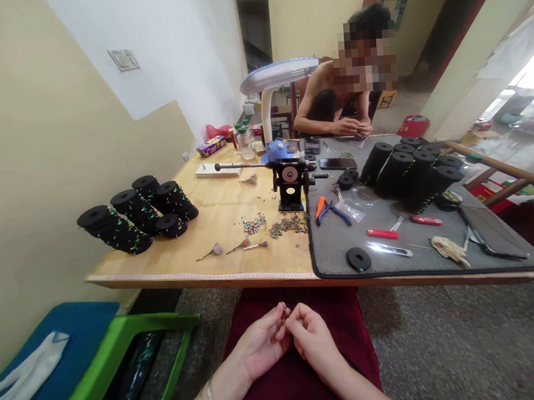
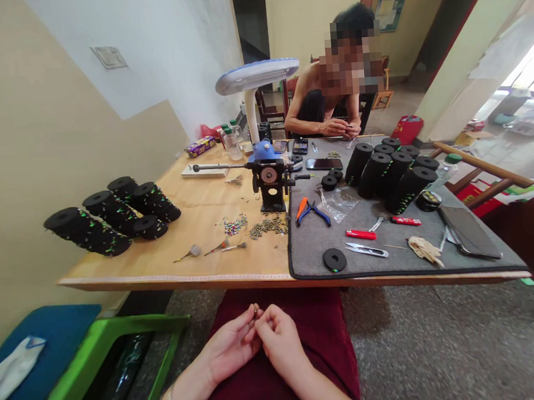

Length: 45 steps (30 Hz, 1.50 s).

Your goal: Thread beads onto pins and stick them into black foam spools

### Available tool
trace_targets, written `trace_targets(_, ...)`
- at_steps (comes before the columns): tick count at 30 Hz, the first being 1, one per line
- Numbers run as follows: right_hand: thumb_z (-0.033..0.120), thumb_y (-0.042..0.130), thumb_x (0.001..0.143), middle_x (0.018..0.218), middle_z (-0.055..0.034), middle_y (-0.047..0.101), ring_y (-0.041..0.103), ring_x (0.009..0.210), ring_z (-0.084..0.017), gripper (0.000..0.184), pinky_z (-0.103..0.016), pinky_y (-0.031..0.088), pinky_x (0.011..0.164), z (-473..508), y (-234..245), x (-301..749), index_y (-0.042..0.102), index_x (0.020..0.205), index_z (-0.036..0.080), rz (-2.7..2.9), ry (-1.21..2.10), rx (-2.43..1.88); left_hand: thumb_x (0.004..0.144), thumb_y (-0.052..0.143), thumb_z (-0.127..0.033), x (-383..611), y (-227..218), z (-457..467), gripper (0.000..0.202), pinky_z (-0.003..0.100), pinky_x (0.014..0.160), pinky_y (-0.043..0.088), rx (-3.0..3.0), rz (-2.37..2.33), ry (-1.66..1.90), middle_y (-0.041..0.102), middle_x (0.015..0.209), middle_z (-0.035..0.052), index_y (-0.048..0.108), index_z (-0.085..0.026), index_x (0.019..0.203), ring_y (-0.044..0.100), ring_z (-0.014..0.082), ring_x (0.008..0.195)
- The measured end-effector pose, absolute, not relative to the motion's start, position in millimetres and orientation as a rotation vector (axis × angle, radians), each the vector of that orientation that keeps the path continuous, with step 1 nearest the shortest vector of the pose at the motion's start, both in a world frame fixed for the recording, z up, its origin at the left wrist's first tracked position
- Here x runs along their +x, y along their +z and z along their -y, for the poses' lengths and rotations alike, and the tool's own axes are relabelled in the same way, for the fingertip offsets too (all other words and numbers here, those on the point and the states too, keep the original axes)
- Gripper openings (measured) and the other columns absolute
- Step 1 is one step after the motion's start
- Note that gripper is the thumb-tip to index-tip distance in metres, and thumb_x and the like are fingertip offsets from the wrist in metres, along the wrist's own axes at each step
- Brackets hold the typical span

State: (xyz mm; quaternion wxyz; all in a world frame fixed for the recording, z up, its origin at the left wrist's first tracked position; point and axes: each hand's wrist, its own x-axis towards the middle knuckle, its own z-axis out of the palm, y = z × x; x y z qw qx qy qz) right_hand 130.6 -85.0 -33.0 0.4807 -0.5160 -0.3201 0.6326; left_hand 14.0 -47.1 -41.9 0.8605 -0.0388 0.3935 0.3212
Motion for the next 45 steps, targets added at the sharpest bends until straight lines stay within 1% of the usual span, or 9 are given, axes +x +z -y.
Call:
trace_targets(7, 0.04, 0.06, 0.075, 0.053, 0.0025, 0.063, 0.028, 0.031, -0.003, 0.029, -0.018, 0.018, 0.035, 85, -33, 131, 0.042, 0.064, 0.021, 0.777, 1.549, -1.26, 0.089, 0.054, -0.01, 14, -43, 48, 0.022, 0.018, 0.053, 0.048, -0.075, -0.825, 0.685, 0.066, 0.063, 0.003, 0.067, -0.009, 0.071, 0.052, 0.0052, 0.044)
trace_targets(12, 0.04, 0.06, 0.075, 0.052, 0.0025, 0.062, 0.028, 0.032, -0.003, 0.029, -0.017, 0.017, 0.035, 85, -31, 131, 0.042, 0.064, 0.021, 0.776, 1.551, -1.263, 0.087, 0.057, -0.01, 13, -44, 48, 0.018, 0.018, 0.054, 0.047, -0.069, -0.859, 0.689, 0.067, 0.068, 0.0047, 0.068, -0.009, 0.073, 0.057, 0.0075, 0.052)
trace_targets(15, 0.041, 0.061, 0.074, 0.051, 0.0029, 0.061, 0.027, 0.032, -0.003, 0.03, -0.017, 0.017, 0.035, 85, -30, 131, 0.042, 0.064, 0.021, 0.767, 1.555, -1.259, 0.086, 0.059, -0.009, 13, -46, 48, 0.015, 0.018, 0.054, 0.047, -0.055, -0.859, 0.687, 0.067, 0.068, 0.004, 0.068, -0.009, 0.074, 0.056, 0.0068, 0.051)
trace_targets(20, 0.045, 0.062, 0.073, 0.05, 0.0034, 0.06, 0.027, 0.032, -0.003, 0.033, -0.017, 0.016, 0.034, 84, -28, 131, 0.043, 0.063, 0.021, 0.748, 1.558, -1.257, 0.077, 0.07, -0.009, 12, -51, 48, 0.004, 0.017, 0.054, 0.044, 0.0, -0.815, 0.697, 0.064, 0.065, 0.0005, 0.067, -0.01, 0.074, 0.051, 0.005, 0.048)
trace_targets(26, 0.056, 0.064, 0.07, 0.048, 0.0041, 0.059, 0.026, 0.03, -0.003, 0.041, -0.017, 0.015, 0.032, 83, -33, 133, 0.045, 0.066, 0.02, 0.734, 1.572, -1.267, 0.066, 0.081, -0.017, 12, -44, 50, 0.019, 0.017, 0.052, 0.037, 0.164, -0.73, 0.698, 0.05, 0.052, -0.0068, 0.062, -0.013, 0.068, 0.043, 0.0034, 0.044)
trace_targets(32, 0.06, 0.064, 0.069, 0.051, 0.0019, 0.063, 0.029, 0.029, -0.002, 0.045, -0.017, 0.015, 0.031, 83, -36, 136, 0.048, 0.069, 0.018, 0.754, 1.571, -1.277, 0.064, 0.083, -0.026, 13, -39, 51, 0.026, 0.019, 0.052, 0.036, 0.359, -0.712, 0.718, 0.055, 0.056, -0.0039, 0.064, -0.014, 0.076, 0.046, 0.0061, 0.047)
trace_targets(37, 0.058, 0.065, 0.07, 0.053, 0.0016, 0.064, 0.029, 0.029, -0.002, 0.044, -0.017, 0.016, 0.032, 82, -36, 138, 0.05, 0.072, 0.017, 0.742, 1.599, -1.232, 0.07, 0.078, -0.025, 12, -40, 51, 0.018, 0.023, 0.054, 0.039, 0.509, -0.732, 0.769, 0.057, 0.059, -0.0024, 0.064, -0.014, 0.075, 0.048, 0.0079, 0.048)
trace_targets(41, 0.054, 0.065, 0.071, 0.048, 0.0042, 0.06, 0.027, 0.03, -0.003, 0.04, -0.018, 0.015, 0.033, 80, -34, 140, 0.049, 0.071, 0.018, 0.756, 1.626, -1.229, 0.068, 0.078, -0.025, 11, -37, 49, 0.02, 0.021, 0.052, 0.035, 0.585, -0.818, 0.823, 0.061, 0.073, -0.0003, 0.062, -0.013, 0.069, 0.049, 0.0063, 0.049)
trace_targets(45, 0.05, 0.064, 0.073, 0.045, 0.0061, 0.056, 0.024, 0.032, -0.003, 0.035, -0.018, 0.014, 0.036, 80, -31, 142, 0.049, 0.07, 0.018, 0.799, 1.614, -1.272, 0.07, 0.078, -0.025, 9, -33, 48, 0.019, 0.018, 0.047, 0.029, 0.649, -0.879, 0.846, 0.059, 0.072, -0.0011, 0.063, -0.013, 0.07, 0.042, 0.0039, 0.049)
